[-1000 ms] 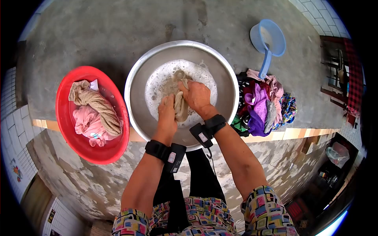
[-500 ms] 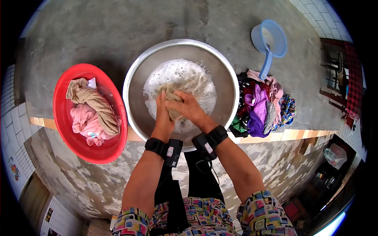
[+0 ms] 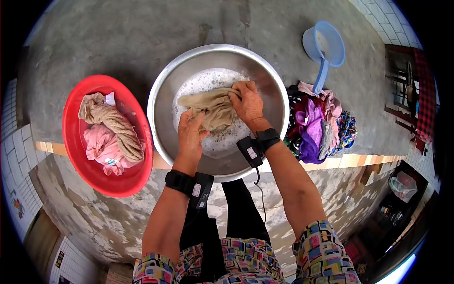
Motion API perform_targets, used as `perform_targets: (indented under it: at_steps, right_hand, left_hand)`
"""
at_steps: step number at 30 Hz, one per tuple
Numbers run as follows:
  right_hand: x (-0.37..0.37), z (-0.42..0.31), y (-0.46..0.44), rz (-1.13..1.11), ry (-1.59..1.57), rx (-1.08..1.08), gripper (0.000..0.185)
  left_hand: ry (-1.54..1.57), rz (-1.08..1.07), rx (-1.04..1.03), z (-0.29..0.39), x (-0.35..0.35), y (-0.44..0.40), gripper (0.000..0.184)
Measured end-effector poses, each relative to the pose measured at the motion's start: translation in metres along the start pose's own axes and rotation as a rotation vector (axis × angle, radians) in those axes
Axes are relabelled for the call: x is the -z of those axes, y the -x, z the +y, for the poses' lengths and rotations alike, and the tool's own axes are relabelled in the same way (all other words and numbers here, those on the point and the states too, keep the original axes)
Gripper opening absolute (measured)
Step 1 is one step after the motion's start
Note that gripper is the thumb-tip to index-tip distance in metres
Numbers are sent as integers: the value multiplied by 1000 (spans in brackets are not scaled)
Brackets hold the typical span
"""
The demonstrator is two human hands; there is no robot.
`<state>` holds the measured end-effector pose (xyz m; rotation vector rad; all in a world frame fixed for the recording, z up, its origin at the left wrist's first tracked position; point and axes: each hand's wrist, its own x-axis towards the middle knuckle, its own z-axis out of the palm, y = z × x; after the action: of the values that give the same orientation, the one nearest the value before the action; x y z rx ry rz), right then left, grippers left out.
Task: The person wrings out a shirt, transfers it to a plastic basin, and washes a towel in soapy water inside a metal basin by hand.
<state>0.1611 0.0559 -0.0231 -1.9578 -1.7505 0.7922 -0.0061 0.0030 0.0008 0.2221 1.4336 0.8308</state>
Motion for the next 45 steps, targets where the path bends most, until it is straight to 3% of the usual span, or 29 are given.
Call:
perform_targets:
  at_steps: [1,3,5,7,8,9,11,12,13,15,17,19,20,21,23,24,25,27,28,29,31,33,36,37,39,41,42,43,45]
  right_hand:
    - [-5,3,3,1,-1,1,25]
    - [-8,0,14,-258,-48,-52,25]
    - [-12,-3,24,-397,114,12,26]
    - [-7,-2,26,-125,284,83,26]
    - [-8,4,23,9,255,18,21]
    - [-10,1,24,3,241,32,21]
    - [-16,-14,34,-378,-119,-22,17]
    - [-9,-33,41,-513,-486,-80,17]
    - [-4,-49,49,-530,-497,-61,17]
    - [3,-72,64,-475,-743,-181,23]
    - [2,-86,78,-418,-711,-130,22]
    - [-6,-88,81,-364,-682,-90,23]
    - [-15,-80,74,-241,-561,13,23]
    - [-22,-71,66,-118,-436,112,24]
    - [-23,-53,46,-165,-285,120,29]
    - [-24,-46,37,-165,-217,127,31]
    - [-25,-33,25,-172,-212,126,31]
    - [-19,-9,3,-190,110,67,32]
    - [-12,-2,-4,-156,105,-58,33]
    - [-5,-3,-10,-121,100,-182,35]
    - [-14,2,3,3,130,-151,42]
    - [-18,-9,22,-427,237,0,45]
    - [-11,-8,21,-319,213,-162,40]
    - [-10,-8,20,-262,197,-239,37]
    - [-14,-18,32,-397,-206,-185,24]
    - [-9,-55,50,-538,-754,-314,16]
    - [3,-76,56,-570,-801,-324,11]
    - [12,-91,62,-602,-852,-334,9]
    - [5,-91,79,-549,-739,-219,8]
  left_hand:
    - [0,1,-2,-1,7,-1,40]
    - [-77,166,43,-5,16,-1,48]
    - [-102,129,84,-15,19,-3,49]
    - [192,18,164,-25,8,3,48]
    - [110,64,214,-22,3,5,47]
    - [138,82,267,-20,-5,5,47]
    - [175,130,301,-22,-14,0,46]
    - [356,-25,250,-34,-11,-10,46]
    - [533,-187,191,-43,-6,-19,45]
    - [608,-196,189,-52,6,-29,42]
    - [683,-226,201,-59,6,-34,39]
    - [666,-344,34,-65,7,-31,31]
    - [586,-81,9,-38,-9,3,25]
    - [588,-78,8,-29,-15,9,25]
    - [305,72,-9,-22,-21,11,28]
    - [334,58,-85,-26,-19,6,26]
    - [341,61,-79,-31,-16,3,26]
    - [207,-64,-74,-7,-13,14,34]
    - [-21,0,27,3,-6,16,36]
    - [-14,-6,25,3,3,13,36]
    - [62,168,64,-10,18,3,47]
    - [57,179,76,-19,18,-2,51]
    - [33,168,87,-20,9,3,52]
    - [85,138,176,-17,7,5,52]
    - [139,98,266,-16,4,4,52]
    - [304,-65,168,-25,2,-3,51]
    - [387,-129,-42,-33,1,-3,48]
    - [388,-136,-40,-40,5,-9,48]
    - [25,-256,-335,-40,16,-17,43]
